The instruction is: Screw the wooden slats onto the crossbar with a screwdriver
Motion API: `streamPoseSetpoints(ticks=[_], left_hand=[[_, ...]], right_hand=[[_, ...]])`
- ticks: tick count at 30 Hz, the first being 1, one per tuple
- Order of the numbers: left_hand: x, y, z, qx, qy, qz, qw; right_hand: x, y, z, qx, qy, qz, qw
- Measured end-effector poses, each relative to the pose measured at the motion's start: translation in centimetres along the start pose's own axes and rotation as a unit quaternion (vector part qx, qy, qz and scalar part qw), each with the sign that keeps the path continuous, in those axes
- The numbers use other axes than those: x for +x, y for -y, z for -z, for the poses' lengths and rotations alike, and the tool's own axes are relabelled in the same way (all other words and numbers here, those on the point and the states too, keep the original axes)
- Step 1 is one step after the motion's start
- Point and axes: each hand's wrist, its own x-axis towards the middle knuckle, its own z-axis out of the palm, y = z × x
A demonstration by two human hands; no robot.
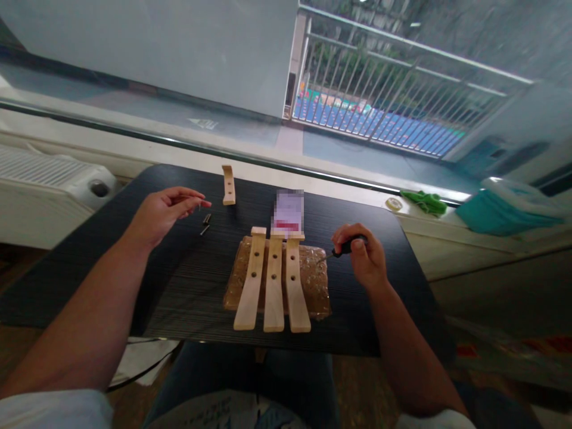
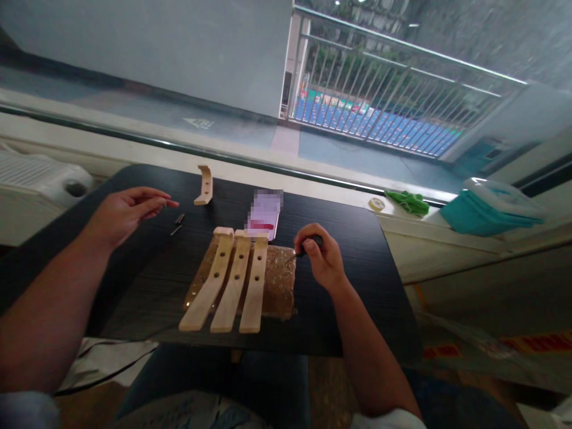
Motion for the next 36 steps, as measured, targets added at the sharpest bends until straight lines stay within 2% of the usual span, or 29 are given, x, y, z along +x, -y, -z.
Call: streamPoseSetpoints(ticks=[3,5,7,10,13,20,25,29,36], left_hand=[[-0.1,-0.1,-0.3,-0.071,0.000,0.022,0.997],[-0.2,-0.4,-0.6,-0.102,0.003,0.035,0.994],[-0.3,-0.8,-0.9,-0.123,0.009,0.052,0.991],[-0.6,-1.5,-1.2,-0.135,0.007,0.098,0.986],[-0.9,-2.0,-1.3,-0.144,0.032,0.125,0.981],[-1.5,-2.5,-1.4,-0.108,0.017,0.123,0.986],[-1.6,-3.1,-1.9,-0.082,0.008,0.119,0.990],[-1.7,-3.2,-2.2,-0.077,-0.016,0.116,0.990],[-2.0,-3.2,-2.4,-0.093,-0.016,0.099,0.991]], right_hand=[[-0.3,0.9,0.0,-0.050,0.084,0.050,0.994],[-0.3,1.4,-0.1,-0.077,0.118,0.074,0.987],[-0.2,1.8,-0.1,-0.148,0.166,0.089,0.971],[0.0,1.9,-0.4,-0.237,0.222,0.086,0.942],[-0.1,1.5,-0.8,-0.290,0.257,0.070,0.919],[-0.7,0.7,-1.7,-0.324,0.297,0.073,0.895],[-0.7,0.5,-1.8,-0.326,0.302,0.085,0.892],[-0.7,0.4,-1.9,-0.333,0.312,0.072,0.887],[-0.7,0.4,-1.9,-0.327,0.324,0.050,0.886]])
